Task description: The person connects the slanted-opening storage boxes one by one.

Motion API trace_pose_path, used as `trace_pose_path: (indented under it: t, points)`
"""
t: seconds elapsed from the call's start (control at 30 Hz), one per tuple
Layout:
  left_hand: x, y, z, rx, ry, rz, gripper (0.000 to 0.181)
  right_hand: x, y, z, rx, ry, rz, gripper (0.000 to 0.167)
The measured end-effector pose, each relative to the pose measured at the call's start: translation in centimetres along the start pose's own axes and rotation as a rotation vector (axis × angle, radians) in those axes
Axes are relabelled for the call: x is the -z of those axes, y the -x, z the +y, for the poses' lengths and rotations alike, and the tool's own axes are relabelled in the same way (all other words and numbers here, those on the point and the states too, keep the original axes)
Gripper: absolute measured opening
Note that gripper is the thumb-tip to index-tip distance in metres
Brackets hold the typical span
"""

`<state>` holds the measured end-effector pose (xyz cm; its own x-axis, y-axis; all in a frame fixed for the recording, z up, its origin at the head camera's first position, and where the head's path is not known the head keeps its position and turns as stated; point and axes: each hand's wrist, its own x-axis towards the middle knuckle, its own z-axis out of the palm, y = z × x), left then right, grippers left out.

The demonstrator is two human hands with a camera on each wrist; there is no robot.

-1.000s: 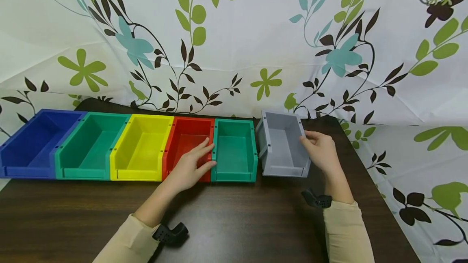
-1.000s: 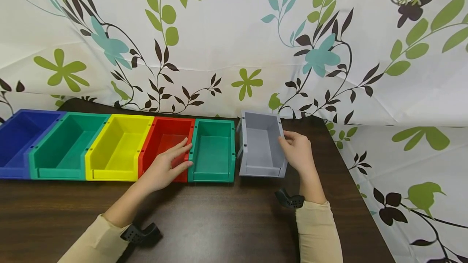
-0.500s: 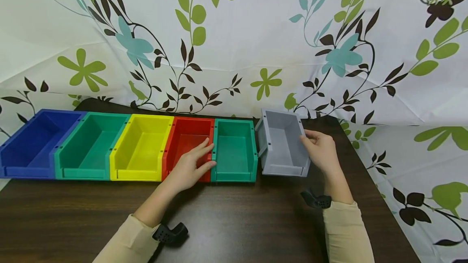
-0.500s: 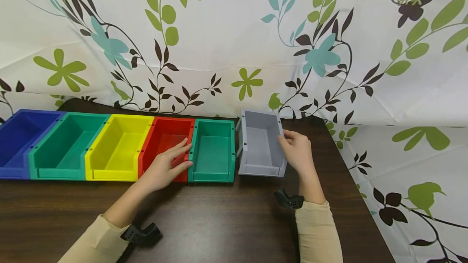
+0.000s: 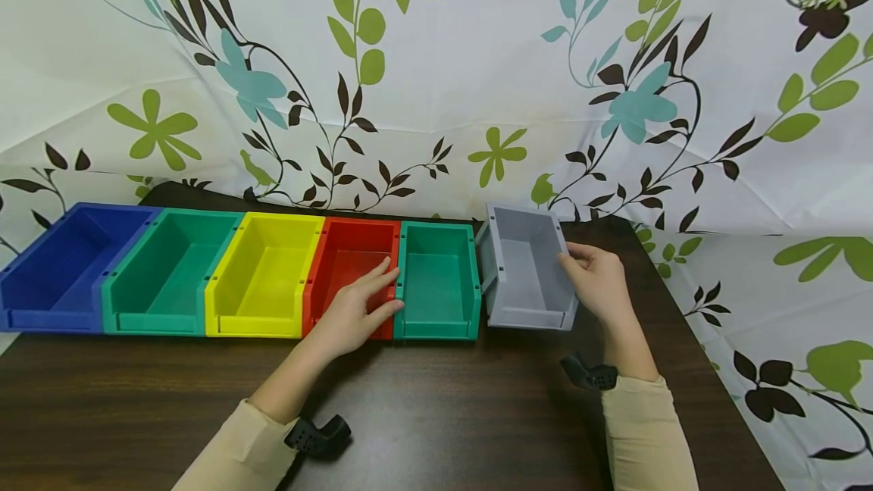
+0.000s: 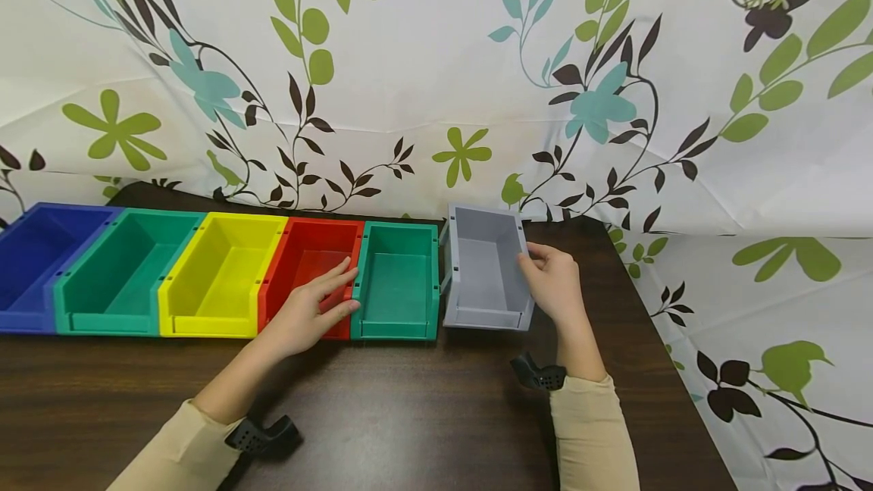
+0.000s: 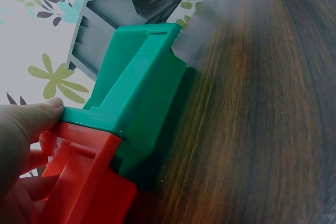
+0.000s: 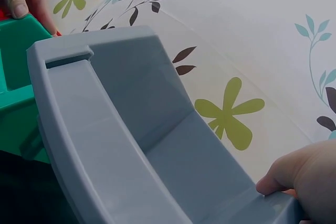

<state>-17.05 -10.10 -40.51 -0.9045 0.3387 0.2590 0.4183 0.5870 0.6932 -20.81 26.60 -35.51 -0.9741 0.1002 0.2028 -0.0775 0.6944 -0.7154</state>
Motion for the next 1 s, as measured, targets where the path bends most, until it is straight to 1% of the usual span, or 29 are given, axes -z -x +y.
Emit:
trace_pose_path:
  t: [0.57,1.0]
  points:
    - [-0.01,0.00,0.05,0.007,-0.008,0.002,0.061,-0.09,0.10,-0.08,0.013,0.008,-0.002,0.036]
    - [0.01,0.02,0.10,0.017,-0.006,0.001,0.061,-0.27,0.32,-0.88,-0.044,-0.013,0.028,0.037]
